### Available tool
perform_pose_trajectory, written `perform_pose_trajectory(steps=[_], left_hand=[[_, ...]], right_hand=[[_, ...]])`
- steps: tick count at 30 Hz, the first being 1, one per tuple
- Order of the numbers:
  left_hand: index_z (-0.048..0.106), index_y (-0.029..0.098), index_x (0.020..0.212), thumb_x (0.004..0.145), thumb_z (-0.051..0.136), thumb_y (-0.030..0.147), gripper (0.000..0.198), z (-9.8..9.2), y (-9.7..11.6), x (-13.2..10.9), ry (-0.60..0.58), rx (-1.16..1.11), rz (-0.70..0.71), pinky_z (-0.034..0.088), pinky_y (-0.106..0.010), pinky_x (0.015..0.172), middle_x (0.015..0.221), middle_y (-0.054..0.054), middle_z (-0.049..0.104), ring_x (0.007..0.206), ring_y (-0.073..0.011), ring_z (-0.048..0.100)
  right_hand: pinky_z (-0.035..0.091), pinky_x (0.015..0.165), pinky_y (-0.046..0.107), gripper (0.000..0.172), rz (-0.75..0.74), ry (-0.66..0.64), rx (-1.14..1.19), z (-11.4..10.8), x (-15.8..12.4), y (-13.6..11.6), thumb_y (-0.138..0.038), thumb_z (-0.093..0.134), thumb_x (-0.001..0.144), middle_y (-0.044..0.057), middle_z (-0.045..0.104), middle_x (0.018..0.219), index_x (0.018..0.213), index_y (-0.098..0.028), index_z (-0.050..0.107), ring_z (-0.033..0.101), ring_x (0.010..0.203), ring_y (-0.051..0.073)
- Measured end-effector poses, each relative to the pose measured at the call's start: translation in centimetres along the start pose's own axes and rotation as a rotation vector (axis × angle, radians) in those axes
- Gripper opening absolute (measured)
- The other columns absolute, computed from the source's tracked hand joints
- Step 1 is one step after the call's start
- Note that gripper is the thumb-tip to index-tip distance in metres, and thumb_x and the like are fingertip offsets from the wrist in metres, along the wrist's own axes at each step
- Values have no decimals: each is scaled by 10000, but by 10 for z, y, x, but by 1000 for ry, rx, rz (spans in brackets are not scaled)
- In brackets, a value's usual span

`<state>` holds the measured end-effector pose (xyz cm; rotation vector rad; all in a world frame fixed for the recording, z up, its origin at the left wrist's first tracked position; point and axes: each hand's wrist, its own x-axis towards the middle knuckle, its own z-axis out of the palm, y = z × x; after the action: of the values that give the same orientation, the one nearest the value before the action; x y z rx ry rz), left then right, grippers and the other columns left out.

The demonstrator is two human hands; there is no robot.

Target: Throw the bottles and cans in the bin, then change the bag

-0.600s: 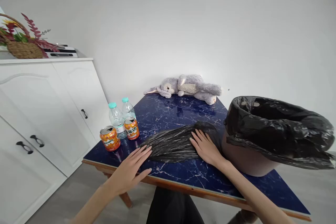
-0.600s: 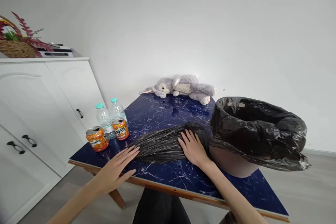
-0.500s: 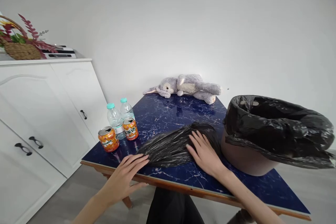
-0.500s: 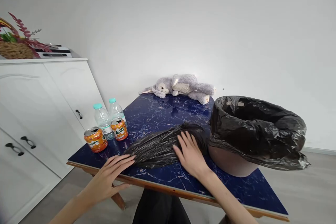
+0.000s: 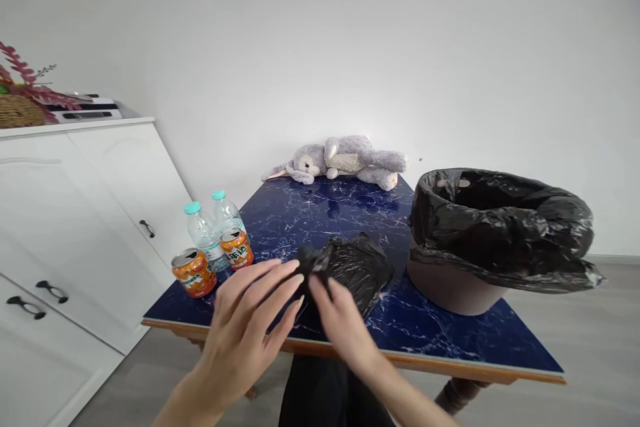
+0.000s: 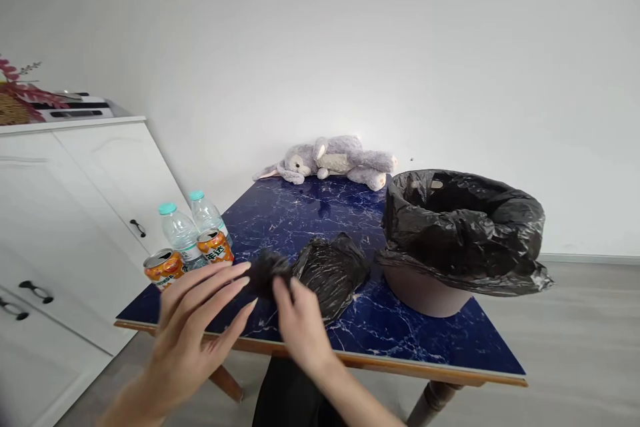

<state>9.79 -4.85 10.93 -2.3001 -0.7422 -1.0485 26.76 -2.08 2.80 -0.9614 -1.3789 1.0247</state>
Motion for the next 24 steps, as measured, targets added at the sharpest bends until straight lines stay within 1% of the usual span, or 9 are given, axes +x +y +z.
perform_pose_trajectory(steps=[2,6,8,10,11,13,17,20,24], left_hand=[[523,237,1482,998,660,158,510,32,-3,1,-93,-105,-70,464,-485,1172,1431,-92,670,1418,-274,542],[474,262,1556,1090,520,380,483,104,-17,-15,-476,-245,-61,375,-545,1259,1630,-73,501,1566,-297,367],[434,280,1598,1106,452,453,522,132,-23,-26,-597,-265,-61,308,-569,1291,1673,-49,438,1592,-302,313],[383,306,1633,1122,386,472,537,149,-26,-33,-673,-294,-49,240,-557,1317,1688,-22,408,1604,-282,279],[353,321,1647,1128,363,470,541,153,-27,-36,-694,-310,-39,208,-546,1328,1692,-10,396,1609,-270,261],[299,342,1666,1134,342,463,548,156,-27,-38,-713,-336,-24,164,-531,1337,1699,5,377,1616,-252,237],[264,334,1678,1121,376,497,592,146,-34,-39,-756,-380,-32,193,-514,1331,1709,-10,354,1608,-249,267],[340,328,1654,1068,495,561,650,137,-51,-41,-738,-390,-65,259,-523,1310,1695,-32,391,1589,-275,325],[611,314,1469,1050,584,480,452,137,-71,-41,-627,-392,-33,403,-513,1224,1504,-43,641,1465,-277,521]], right_hand=[[517,1099,406,579,149,140,19,-24,25,12,-551,382,1074,113,740,1330,1367,-145,671,687,1245,279],[485,1132,486,633,227,232,-187,-76,64,35,-545,526,985,195,677,1410,1412,-90,634,629,1327,359],[375,1216,552,813,229,289,-262,-91,68,39,-494,633,925,240,481,1601,1581,-56,439,460,1485,400],[238,1289,547,879,105,325,-440,-96,64,39,-446,596,959,195,199,1745,1673,-75,243,207,1613,361],[174,1313,529,807,0,307,-575,-95,60,39,-429,527,1005,139,102,1773,1684,-109,231,97,1639,324],[93,1332,513,627,-171,163,-877,-93,53,42,-416,366,1083,55,86,1784,1661,-174,338,6,1648,278],[163,1308,585,641,-13,-156,-1149,-95,50,60,-503,269,1112,124,301,1725,1623,-148,427,159,1629,329],[209,1291,609,697,35,-148,-1149,-101,43,62,-556,256,1107,151,288,1722,1632,-121,401,189,1619,352],[184,1324,551,722,-232,-171,-1088,-97,12,44,-621,354,1079,93,306,1726,1642,-171,388,189,1626,303]])
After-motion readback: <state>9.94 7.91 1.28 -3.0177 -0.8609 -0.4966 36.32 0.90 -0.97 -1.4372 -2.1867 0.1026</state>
